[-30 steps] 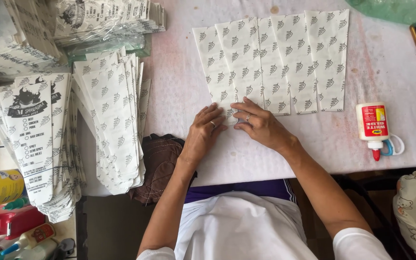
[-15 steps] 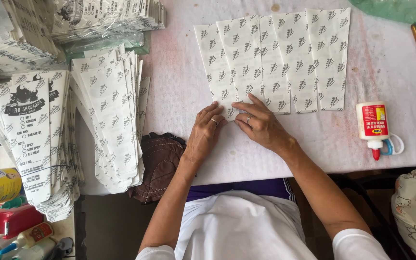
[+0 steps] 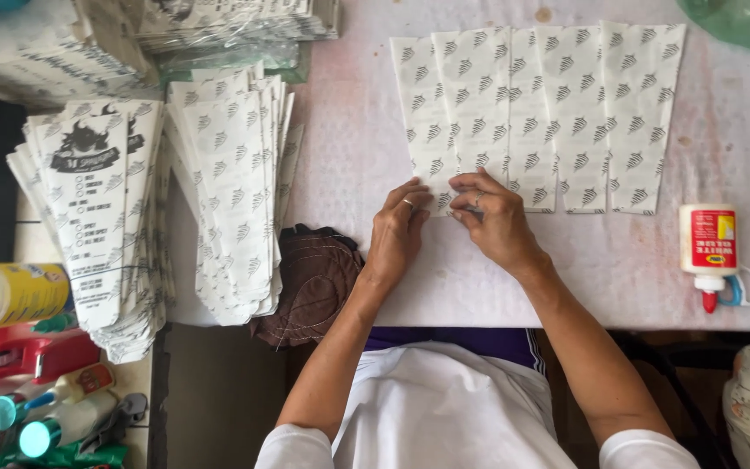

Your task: Applying glue to the edges of paper strips and folding them to create packaging components.

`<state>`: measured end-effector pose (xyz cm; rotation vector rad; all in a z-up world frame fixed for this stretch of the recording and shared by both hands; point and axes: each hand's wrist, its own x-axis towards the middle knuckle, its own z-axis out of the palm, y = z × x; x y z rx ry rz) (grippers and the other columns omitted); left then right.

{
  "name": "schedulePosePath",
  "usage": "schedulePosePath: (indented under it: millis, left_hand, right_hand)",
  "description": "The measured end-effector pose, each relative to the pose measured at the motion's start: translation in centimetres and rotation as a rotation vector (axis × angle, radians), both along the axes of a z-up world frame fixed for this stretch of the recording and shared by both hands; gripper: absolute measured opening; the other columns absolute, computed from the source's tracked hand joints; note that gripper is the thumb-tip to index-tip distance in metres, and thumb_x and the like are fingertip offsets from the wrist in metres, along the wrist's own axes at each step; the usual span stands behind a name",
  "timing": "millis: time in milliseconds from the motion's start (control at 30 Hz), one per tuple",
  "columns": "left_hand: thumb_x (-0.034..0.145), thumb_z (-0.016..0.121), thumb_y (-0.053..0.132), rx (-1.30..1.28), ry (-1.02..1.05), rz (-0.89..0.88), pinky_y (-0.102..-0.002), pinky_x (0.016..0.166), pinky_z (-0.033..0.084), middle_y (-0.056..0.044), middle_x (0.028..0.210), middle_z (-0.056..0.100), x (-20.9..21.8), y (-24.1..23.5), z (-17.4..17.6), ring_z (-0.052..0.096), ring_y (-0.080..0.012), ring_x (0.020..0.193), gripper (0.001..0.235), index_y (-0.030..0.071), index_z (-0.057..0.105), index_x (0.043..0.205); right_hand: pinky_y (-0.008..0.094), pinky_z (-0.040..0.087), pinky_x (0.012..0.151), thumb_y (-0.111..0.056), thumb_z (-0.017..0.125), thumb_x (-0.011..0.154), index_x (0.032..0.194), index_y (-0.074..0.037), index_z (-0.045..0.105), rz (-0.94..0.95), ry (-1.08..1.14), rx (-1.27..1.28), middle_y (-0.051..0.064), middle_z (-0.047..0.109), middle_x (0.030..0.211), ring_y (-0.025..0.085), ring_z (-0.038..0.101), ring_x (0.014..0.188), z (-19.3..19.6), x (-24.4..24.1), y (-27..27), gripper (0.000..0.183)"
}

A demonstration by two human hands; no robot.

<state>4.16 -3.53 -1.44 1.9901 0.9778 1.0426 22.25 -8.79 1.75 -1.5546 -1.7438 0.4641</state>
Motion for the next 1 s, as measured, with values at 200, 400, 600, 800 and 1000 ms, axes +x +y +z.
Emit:
schedulePosePath:
  millis: [200,400,600,800,1000]
  left_hand:
    - [0.086,0.067,-0.006,0.176,0.137,0.224,-0.043,0.095,0.053,-0.012,0.11,0.07,-7.0,2.0,3.7,0.067,-0.0352,0.113,0.027,0.006,0.073,0.109]
    - [0.092,0.064,0.008,-0.187,0.928,0.662,-0.059,0.119,0.022,-0.032,0.151,0.048,-13.5,2.1,6.7,0.036,-0.0469,0.145,0.057,-0.005,0.051,0.146]
    - [0.092,0.069,0.003,0.004,0.835,0.83,-0.05,0.1,0.052,-0.016,0.099,0.076,-15.7,3.4,2.0,0.07,-0.0383,0.108,0.012,0.006,0.077,0.101]
    - [0.093,0.073,0.007,0.142,0.875,0.813,-0.051,0.104,0.05,-0.015,0.104,0.077,-11.2,3.3,4.4,0.068,-0.037,0.115,0.012,0.01,0.08,0.103]
    - [0.098,0.064,0.016,0.171,0.592,0.316,-0.06,0.11,0.039,-0.021,0.122,0.07,-1.7,4.9,4.6,0.058,-0.0415,0.128,0.023,0.002,0.077,0.112]
  right_hand:
    - [0.054,0.033,0.119,0.01,0.077,0.083,0.097,0.0,0.077,-0.006,-0.021,0.001,0.014,0.07,0.118,0.036,0.07,0.112,-0.3,0.0,-0.2,0.018]
    - [0.055,0.03,0.121,0.01,0.075,0.085,0.102,-0.001,0.078,-0.005,-0.037,0.018,0.015,0.069,0.12,0.038,0.068,0.115,-1.7,0.1,-0.5,0.021]
    - [0.055,0.029,0.121,0.008,0.074,0.086,0.105,-0.002,0.078,-0.004,-0.033,0.016,0.014,0.068,0.122,0.037,0.068,0.116,-1.2,0.2,-0.6,0.021]
    - [0.056,0.028,0.121,0.007,0.073,0.087,0.105,-0.003,0.078,-0.015,0.012,-0.009,0.014,0.068,0.122,0.037,0.068,0.117,-0.9,0.0,-0.7,0.021]
    - [0.058,0.03,0.12,0.007,0.072,0.089,0.108,-0.002,0.077,0.003,-0.031,-0.009,0.015,0.066,0.123,0.038,0.067,0.117,-0.6,-0.1,-0.6,0.021]
